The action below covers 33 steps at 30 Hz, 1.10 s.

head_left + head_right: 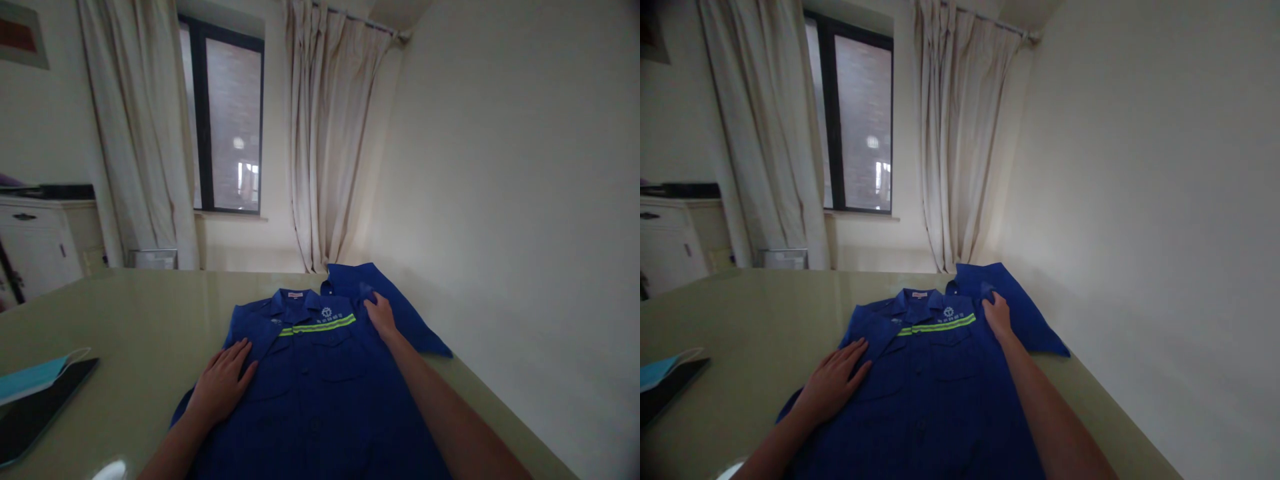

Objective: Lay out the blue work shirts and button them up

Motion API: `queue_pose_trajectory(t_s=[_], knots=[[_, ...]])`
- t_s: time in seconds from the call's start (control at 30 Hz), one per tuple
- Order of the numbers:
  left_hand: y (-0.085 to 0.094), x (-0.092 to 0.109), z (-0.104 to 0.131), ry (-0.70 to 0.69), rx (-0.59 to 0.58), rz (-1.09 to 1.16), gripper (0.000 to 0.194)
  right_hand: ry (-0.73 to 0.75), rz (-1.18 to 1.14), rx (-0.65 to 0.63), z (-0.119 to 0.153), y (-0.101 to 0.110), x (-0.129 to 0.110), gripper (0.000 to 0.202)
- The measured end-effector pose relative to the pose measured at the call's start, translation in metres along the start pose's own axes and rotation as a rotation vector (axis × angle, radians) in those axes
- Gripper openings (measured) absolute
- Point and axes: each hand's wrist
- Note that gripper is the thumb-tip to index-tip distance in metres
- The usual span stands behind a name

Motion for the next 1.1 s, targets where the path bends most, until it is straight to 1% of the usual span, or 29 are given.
queue_pose_trajectory(t_s=[0.07,0.13,0.17,0.23,0.27,0.33,0.4,0.5,0.57,0.63,0.73,0.83,0.9,0.97,1.0,1.03,1.1], knots=[[0.001,0.001,0.000,-0.003,0.003,0.003,0.060,0.120,0.083,-0.133,-0.001,-0.005,-0.017,0.033],[0.002,0.001,0.000,-0.001,-0.002,0.007,0.060,0.204,0.153,-0.250,-0.001,-0.009,-0.032,0.031],[0.003,0.002,0.000,0.000,-0.004,0.010,0.061,0.235,0.179,-0.274,-0.001,-0.011,-0.038,0.031],[0.004,0.002,0.000,0.000,-0.004,0.019,0.062,0.280,0.216,-0.252,0.003,-0.018,-0.044,0.036],[0.005,0.002,0.000,-0.001,-0.005,0.024,0.062,0.299,0.230,-0.223,0.006,-0.023,-0.043,0.041],[0.004,0.002,0.001,-0.002,-0.010,0.030,0.062,0.331,0.263,-0.186,0.015,-0.035,-0.032,0.048],[0.003,0.001,0.002,-0.006,-0.021,0.026,0.063,0.333,0.380,-0.208,0.025,-0.048,-0.013,0.060],[-0.001,0.000,0.004,-0.023,-0.042,0.017,0.068,0.259,0.644,-0.250,0.034,-0.064,0.013,0.072],[-0.004,-0.001,0.004,-0.026,-0.060,0.016,0.073,0.228,0.727,-0.254,0.034,-0.069,0.019,0.074],[-0.006,-0.006,0.001,-0.024,-0.075,0.023,0.076,0.253,0.741,-0.229,0.032,-0.071,0.017,0.076],[-0.005,-0.023,-0.008,-0.016,-0.088,0.055,0.071,0.288,0.731,-0.208,0.033,-0.068,0.012,0.079],[-0.002,-0.042,-0.016,-0.039,-0.086,0.102,0.059,0.273,0.717,-0.268,0.042,-0.063,0.012,0.076],[0.000,-0.050,-0.017,-0.038,-0.050,0.118,0.057,0.363,0.656,-0.248,0.053,-0.055,0.013,0.072],[0.001,-0.052,-0.013,-0.043,-0.028,0.103,0.057,0.471,0.566,-0.183,0.070,-0.042,0.013,0.067],[0.001,-0.051,-0.012,-0.047,-0.040,0.087,0.057,0.497,0.528,-0.169,0.082,-0.033,0.015,0.065],[0.001,-0.049,-0.010,-0.051,-0.069,0.072,0.056,0.501,0.499,-0.177,0.096,-0.023,0.018,0.064],[0.001,-0.045,-0.009,-0.036,-0.157,0.057,0.058,0.500,0.464,-0.265,0.130,0.000,0.032,0.064]])
Point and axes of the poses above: each hand's wrist, its own z-axis away from the middle knuckle, its own y-axis out of the back of the hand, x = y × z, and after that the axes turned 14 degrees about -y, right-handed
